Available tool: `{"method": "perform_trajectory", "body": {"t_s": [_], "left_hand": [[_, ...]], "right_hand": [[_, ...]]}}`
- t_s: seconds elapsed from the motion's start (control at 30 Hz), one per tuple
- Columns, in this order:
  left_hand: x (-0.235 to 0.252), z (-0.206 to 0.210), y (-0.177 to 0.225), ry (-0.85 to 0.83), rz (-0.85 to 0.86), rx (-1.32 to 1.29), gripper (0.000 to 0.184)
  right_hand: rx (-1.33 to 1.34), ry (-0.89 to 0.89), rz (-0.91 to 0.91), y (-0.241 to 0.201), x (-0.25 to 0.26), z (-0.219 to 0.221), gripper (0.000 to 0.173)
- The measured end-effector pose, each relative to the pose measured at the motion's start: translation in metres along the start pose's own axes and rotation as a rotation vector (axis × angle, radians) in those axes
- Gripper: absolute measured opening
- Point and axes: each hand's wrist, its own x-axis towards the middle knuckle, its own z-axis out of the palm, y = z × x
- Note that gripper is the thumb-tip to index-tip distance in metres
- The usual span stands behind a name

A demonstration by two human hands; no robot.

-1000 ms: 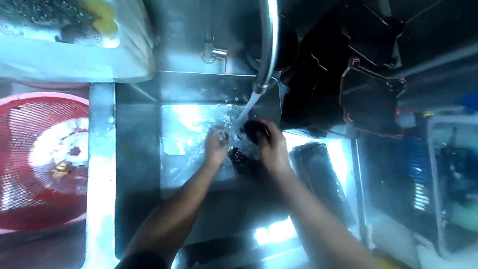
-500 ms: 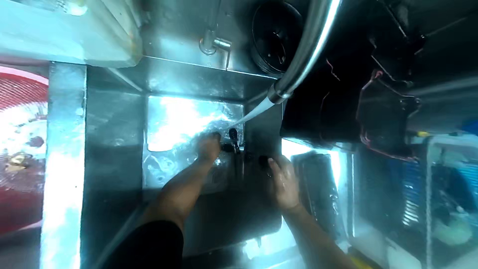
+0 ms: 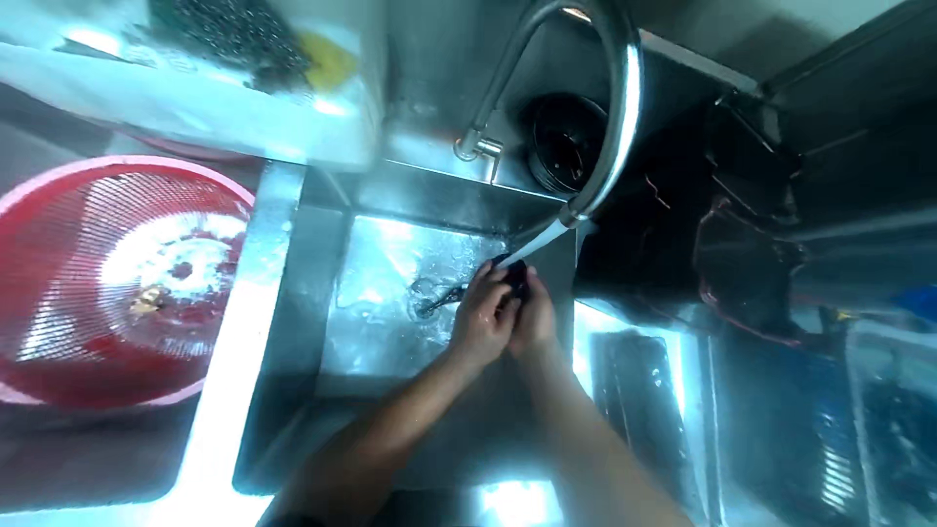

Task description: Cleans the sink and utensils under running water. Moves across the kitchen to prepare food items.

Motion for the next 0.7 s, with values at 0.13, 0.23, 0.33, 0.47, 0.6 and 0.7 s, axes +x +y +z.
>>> {"method": "perform_trajectory", "body": {"t_s": [0.13, 0.23, 0.33, 0.47, 0.6, 0.7], "left_hand": [[0.000, -0.026, -0.011, 0.006, 0.219, 0.063, 0.035], [0.011, -0.040, -0.043, 0.299, 0.193, -0.136, 0.025], [0.028, -0.043, -0.089, 0.203, -0.125, 0.145, 0.029], [0.031, -0.004, -0.147, -0.520, -0.236, 0.571, 0.079], [0.024, 0.033, -0.181, -0.712, -0.106, 0.684, 0.058], [0.023, 0.042, -0.179, -0.771, -0.138, 0.711, 0.038]], "right_hand": [[0.063, -0.090, 0.104, -0.001, 0.008, 0.013, 0.023], [-0.124, 0.043, 0.091, -0.018, 0.013, 0.010, 0.035], [-0.599, -0.010, -0.261, -0.036, 0.003, -0.023, 0.043], [-1.294, -0.056, -0.974, -0.026, -0.018, -0.097, 0.041], [-1.465, -0.012, -1.166, 0.006, -0.025, -0.140, 0.037], [-1.504, 0.022, -1.214, 0.012, -0.021, -0.135, 0.034]]}}
